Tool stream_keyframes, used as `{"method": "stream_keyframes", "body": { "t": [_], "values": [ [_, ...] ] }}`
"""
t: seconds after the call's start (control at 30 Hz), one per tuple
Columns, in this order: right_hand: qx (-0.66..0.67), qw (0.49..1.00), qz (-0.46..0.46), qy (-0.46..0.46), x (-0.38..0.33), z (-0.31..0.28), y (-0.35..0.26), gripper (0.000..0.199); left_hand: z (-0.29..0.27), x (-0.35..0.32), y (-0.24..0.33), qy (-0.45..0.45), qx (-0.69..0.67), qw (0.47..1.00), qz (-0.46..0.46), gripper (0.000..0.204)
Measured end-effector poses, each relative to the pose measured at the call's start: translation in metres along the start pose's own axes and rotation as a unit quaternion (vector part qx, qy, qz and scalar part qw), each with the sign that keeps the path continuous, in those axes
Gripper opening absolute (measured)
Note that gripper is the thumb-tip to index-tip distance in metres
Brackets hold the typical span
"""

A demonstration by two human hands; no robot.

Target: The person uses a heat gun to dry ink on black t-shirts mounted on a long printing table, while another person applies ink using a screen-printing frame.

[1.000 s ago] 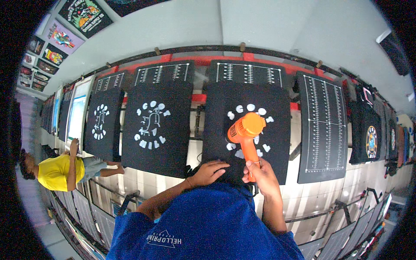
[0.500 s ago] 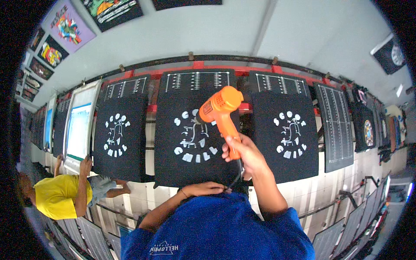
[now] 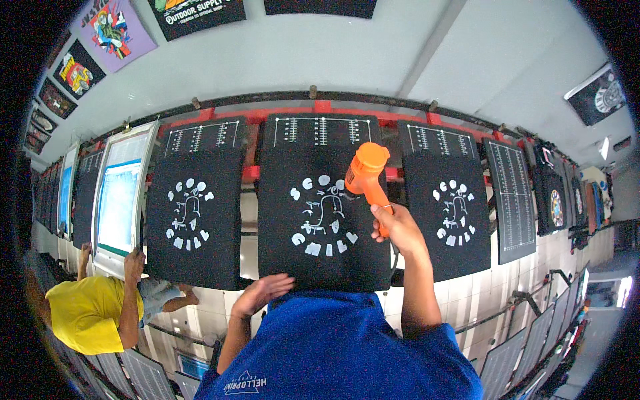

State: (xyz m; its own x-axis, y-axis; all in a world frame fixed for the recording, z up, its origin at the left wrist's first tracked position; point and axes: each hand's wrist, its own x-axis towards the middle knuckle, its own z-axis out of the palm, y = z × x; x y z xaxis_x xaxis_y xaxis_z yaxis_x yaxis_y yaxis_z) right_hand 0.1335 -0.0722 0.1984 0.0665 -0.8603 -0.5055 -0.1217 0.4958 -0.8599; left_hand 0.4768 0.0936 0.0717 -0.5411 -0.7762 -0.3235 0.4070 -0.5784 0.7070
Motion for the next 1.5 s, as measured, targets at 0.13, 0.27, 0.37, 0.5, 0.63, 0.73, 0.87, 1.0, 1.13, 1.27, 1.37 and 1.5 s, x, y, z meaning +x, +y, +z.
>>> {"method": "stream_keyframes", "body": {
  "t": [0.13, 0.27, 0.37, 0.5, 0.63, 0.73, 0.87, 1.0, 1.13, 1.27, 1.37, 1.5],
  "values": [
    [-0.013, 1.000, -0.001, 0.002, 0.003, 0.003, 0.011, 0.035, -0.099, -0.085, -0.095, -0.007, -0.180, 0.981, -0.076, 0.062],
    [-0.016, 1.000, -0.019, 0.009, 0.005, 0.000, 0.021, 0.032, -0.096, -0.115, -0.148, 0.256, -0.093, 0.919, -0.285, 0.049],
    [0.040, 0.999, 0.004, 0.009, 0.004, -0.012, 0.021, 0.031, -0.082, -0.120, -0.174, 0.288, -0.056, 0.884, -0.364, 0.048],
    [-0.014, 0.999, -0.029, -0.027, 0.009, 0.006, 0.018, 0.029, -0.049, -0.136, -0.201, 0.307, -0.082, 0.875, -0.364, 0.047],
    [0.012, 1.000, -0.005, -0.009, 0.007, -0.005, 0.024, 0.029, -0.048, -0.137, -0.201, 0.299, -0.073, 0.869, -0.388, 0.046],
    [0.001, 1.000, 0.000, -0.006, 0.006, -0.005, 0.021, 0.031, -0.044, -0.139, -0.206, 0.304, -0.077, 0.864, -0.394, 0.046],
    [-0.005, 1.000, -0.007, -0.014, 0.008, -0.006, 0.025, 0.031, -0.047, -0.146, -0.207, 0.311, -0.080, 0.859, -0.398, 0.045],
    [0.026, 1.000, 0.001, -0.001, 0.005, -0.012, 0.027, 0.030, -0.058, -0.152, -0.205, 0.318, -0.087, 0.851, -0.410, 0.045],
    [0.025, 0.999, 0.011, 0.026, -0.002, -0.015, 0.030, 0.030, -0.105, -0.159, -0.190, 0.335, -0.099, 0.827, -0.440, 0.045],
    [0.038, 0.999, -0.001, 0.010, 0.003, -0.003, 0.027, 0.029, -0.151, -0.169, -0.160, 0.457, -0.095, 0.774, -0.429, 0.043],
    [0.055, 0.998, 0.003, -0.011, 0.010, 0.003, 0.020, 0.029, -0.222, -0.229, -0.151, 0.473, -0.145, 0.795, -0.350, 0.041],
    [0.042, 0.999, 0.000, -0.010, 0.010, 0.021, 0.011, 0.030, -0.254, -0.240, -0.119, 0.622, 0.019, 0.730, -0.282, 0.039]
  ]
}}
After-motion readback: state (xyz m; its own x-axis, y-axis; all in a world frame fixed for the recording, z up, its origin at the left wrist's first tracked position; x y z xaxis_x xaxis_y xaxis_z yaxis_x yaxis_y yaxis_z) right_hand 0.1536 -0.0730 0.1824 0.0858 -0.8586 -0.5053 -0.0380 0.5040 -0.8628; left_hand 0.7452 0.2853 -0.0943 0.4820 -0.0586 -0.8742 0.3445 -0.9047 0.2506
